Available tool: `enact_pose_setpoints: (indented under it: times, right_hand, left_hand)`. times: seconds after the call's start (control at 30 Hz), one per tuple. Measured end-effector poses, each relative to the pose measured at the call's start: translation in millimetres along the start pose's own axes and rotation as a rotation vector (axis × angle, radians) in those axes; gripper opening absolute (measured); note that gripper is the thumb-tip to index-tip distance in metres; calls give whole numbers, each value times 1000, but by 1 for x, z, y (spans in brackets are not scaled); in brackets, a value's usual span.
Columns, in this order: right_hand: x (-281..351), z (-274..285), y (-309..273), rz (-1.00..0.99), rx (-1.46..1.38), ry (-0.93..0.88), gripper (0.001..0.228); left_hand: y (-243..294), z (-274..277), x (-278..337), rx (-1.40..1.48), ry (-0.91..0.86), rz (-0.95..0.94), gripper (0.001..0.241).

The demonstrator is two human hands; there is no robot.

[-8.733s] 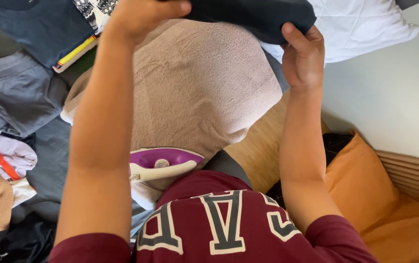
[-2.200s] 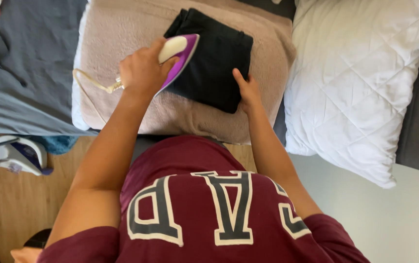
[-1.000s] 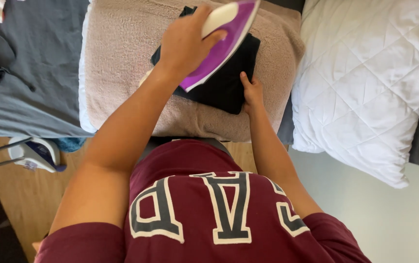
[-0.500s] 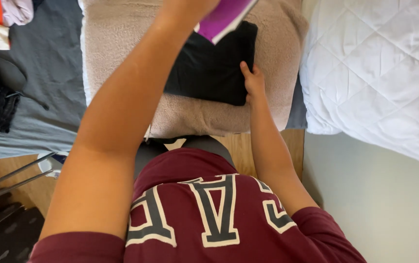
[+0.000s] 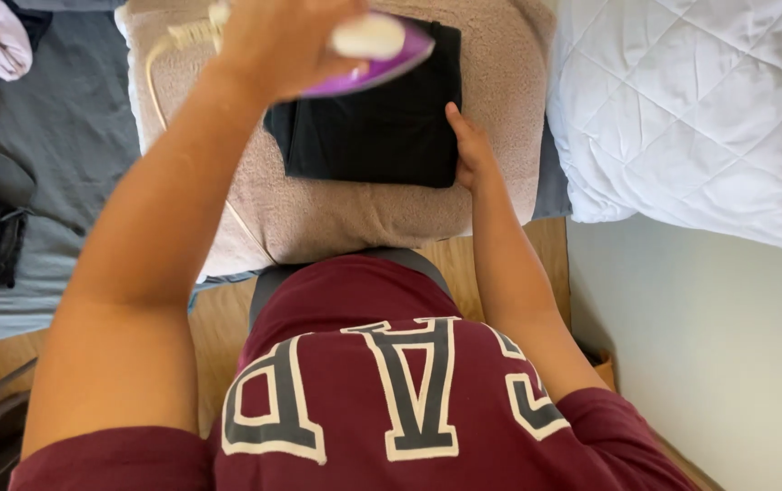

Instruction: The person irons a black shirt laid out on a towel on a bed. They use a purple and white iron to smooth the fabric, frequently adjusting and folding the shirt to reach different sections. The person finishes by folding the shirt into a neat stack.

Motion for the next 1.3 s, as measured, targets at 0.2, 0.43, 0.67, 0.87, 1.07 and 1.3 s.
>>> enact_pose_setpoints:
  times: [0.2, 0.43, 0.67, 0.87, 1.07, 1.3]
  right_hand:
    - [17, -2, 6, -152, -48, -17, 100]
    - [-4, 4, 30, 22, -97, -23, 40]
    - [-2, 6, 38, 100, 41, 57, 55]
    - [-9, 9, 43, 119, 6, -3, 51]
    - [-55, 35, 80, 267, 353, 138, 42]
    - [-26, 15, 58, 499, 495, 324, 57]
  left_hand:
    - [35, -63, 41, -77, -410, -270, 46]
    - [10, -90, 46, -258, -11, 89, 49]
    - [40, -68, 47, 47, -357, -256, 51]
    - [19, -101, 33, -192, -83, 242, 58]
    - [37, -104, 63, 19, -170, 95, 45]
    - [-40, -94, 119, -36, -231, 619, 50]
Point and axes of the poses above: each hand's wrist, its own x-axis away from the middle knuckle, its own z-axis out of the back of the hand, y = z × x, the point moved 3 cm from there along -x, towards the middle knuckle, and after that the axes turned 1 degree about -x, right-handed, at the moved point
